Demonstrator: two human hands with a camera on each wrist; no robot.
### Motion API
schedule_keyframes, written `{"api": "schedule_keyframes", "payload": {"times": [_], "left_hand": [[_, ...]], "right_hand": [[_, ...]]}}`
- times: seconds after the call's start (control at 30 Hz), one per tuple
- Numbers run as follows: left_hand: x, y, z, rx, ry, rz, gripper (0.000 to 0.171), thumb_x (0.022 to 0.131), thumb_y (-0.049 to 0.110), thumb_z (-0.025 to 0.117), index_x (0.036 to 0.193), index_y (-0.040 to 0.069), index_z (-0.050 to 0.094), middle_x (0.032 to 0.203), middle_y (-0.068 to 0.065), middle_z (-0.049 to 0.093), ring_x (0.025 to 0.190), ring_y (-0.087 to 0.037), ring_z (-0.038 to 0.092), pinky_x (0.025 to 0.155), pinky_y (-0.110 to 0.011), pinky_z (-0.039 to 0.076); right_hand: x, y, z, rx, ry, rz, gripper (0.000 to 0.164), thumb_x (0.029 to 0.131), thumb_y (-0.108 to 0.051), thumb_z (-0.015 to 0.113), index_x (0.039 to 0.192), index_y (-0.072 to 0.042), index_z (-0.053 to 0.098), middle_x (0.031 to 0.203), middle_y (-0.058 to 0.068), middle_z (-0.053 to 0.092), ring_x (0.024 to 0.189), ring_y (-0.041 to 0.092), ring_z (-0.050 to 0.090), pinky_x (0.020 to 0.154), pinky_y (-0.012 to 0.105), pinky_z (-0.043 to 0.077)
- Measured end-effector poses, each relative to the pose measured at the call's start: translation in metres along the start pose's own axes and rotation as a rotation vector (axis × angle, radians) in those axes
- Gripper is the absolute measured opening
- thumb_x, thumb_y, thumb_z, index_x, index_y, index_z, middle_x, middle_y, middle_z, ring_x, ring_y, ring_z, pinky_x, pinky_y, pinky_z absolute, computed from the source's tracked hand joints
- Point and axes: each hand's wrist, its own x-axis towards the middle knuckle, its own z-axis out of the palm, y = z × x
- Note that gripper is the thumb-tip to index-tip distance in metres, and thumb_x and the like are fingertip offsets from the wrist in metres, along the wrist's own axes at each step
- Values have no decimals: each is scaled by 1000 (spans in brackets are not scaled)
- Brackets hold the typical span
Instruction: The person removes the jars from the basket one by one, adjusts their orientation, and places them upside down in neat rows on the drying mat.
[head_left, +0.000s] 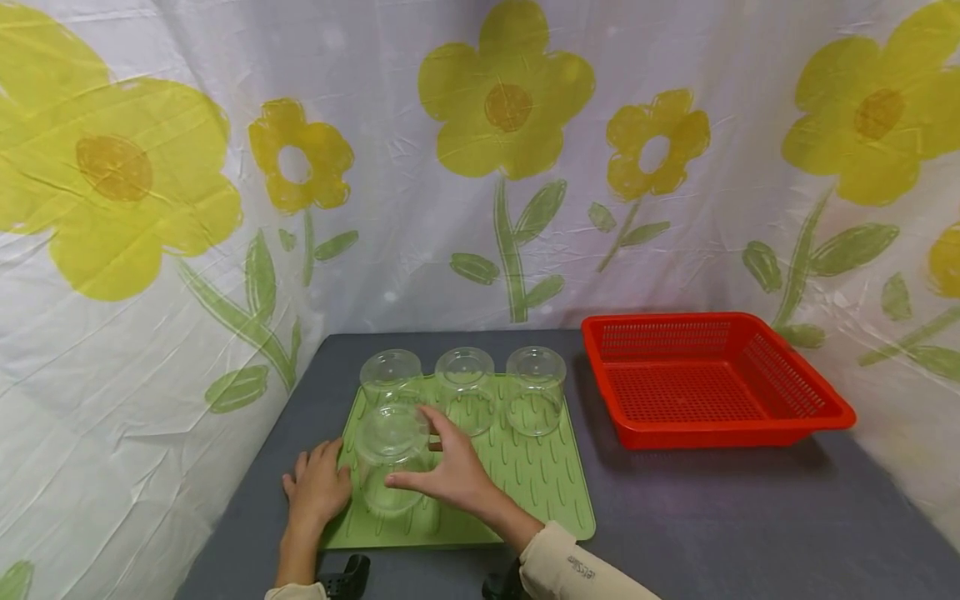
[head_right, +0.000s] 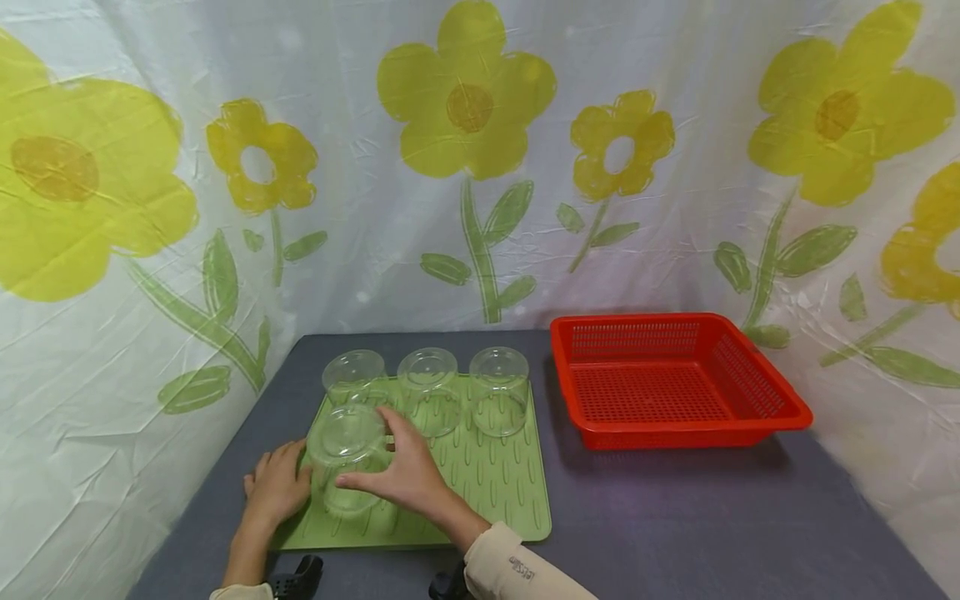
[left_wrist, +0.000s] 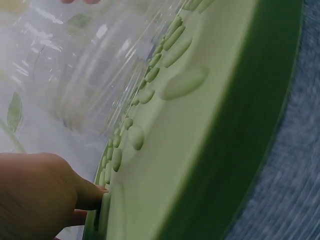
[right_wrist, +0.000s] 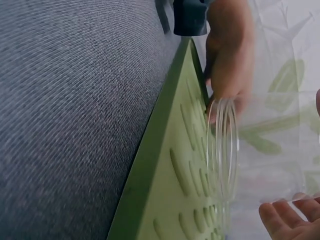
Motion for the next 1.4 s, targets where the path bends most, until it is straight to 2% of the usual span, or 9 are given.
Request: {"api": "schedule_keyframes", "payload": {"times": [0.43,0.77,1.07,1.4], "left_hand": [[-2,0,-3,-3,-4,7,53,103,12,51,152,-3,40,155,-32,34,146,-59,17,109,-84,9],[-4,1,-4,1,-1,10,52,102,10,51,151,-3,40,154,-33,35,145,-58,18,108,-84,9],[-2,3,-4,10,-2,8,52,102,11,51,151,-2,41,154,-32,36,145,-58,19,109,-83,10],[-5,-1,-5,1,-13,-1,52,103,12,48,153,-2,39,156,-33,33,146,-58,17,110,-83,9]], "right_hand": [[7,4,14,-67,-20,13,105,77,-38,90,160,-16,31,157,12,44,138,29,51,105,35,53],[8,0,17,-103,-35,32,110,76,-40,91,161,-13,27,156,14,45,139,31,50,105,34,53],[3,1,14,-148,-17,31,112,75,-46,90,162,-17,26,154,10,47,135,28,53,107,43,50],[-11,8,5,-73,-29,20,106,79,-42,87,162,-20,25,158,10,43,142,33,47,112,52,46]]}}
